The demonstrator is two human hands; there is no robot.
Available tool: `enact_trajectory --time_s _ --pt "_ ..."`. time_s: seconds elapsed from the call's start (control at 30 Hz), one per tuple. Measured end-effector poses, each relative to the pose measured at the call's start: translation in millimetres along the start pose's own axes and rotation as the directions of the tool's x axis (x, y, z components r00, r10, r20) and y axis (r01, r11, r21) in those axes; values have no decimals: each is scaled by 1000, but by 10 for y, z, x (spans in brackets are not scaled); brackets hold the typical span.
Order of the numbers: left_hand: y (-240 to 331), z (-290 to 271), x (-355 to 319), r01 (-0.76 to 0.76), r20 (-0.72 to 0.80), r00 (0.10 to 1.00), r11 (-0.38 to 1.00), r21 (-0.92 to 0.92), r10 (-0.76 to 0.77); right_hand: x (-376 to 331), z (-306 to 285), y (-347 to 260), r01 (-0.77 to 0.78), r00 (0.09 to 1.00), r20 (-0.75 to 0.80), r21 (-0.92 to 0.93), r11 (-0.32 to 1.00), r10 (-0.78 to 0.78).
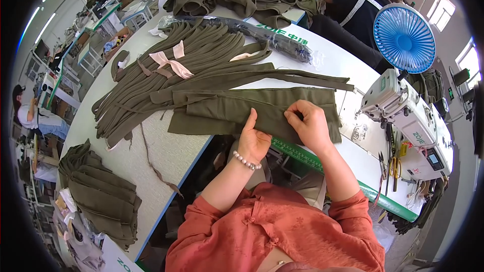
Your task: Sewing fabric straps using a sewing machine.
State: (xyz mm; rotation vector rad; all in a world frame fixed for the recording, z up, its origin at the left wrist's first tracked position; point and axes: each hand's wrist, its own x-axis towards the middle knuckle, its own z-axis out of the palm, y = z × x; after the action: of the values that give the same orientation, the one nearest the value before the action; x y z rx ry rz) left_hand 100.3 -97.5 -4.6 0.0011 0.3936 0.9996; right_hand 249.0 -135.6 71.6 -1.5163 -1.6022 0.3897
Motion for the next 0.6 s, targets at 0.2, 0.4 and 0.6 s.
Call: enact_trajectory --time_s 0.2,0.4,0.6 --pt "142 81 -104 -69 68 996 996 54 65 -326 119 73 -272 960 19 283 920 279" --pt "332 106 -73 -166 8 986 983 85 166 -468 300 271 -354 920 45 526 773 390" --pt "433 123 -31 -293 -16 954 947 128 298 -514 363 255 -314 932 40 590 744 361"
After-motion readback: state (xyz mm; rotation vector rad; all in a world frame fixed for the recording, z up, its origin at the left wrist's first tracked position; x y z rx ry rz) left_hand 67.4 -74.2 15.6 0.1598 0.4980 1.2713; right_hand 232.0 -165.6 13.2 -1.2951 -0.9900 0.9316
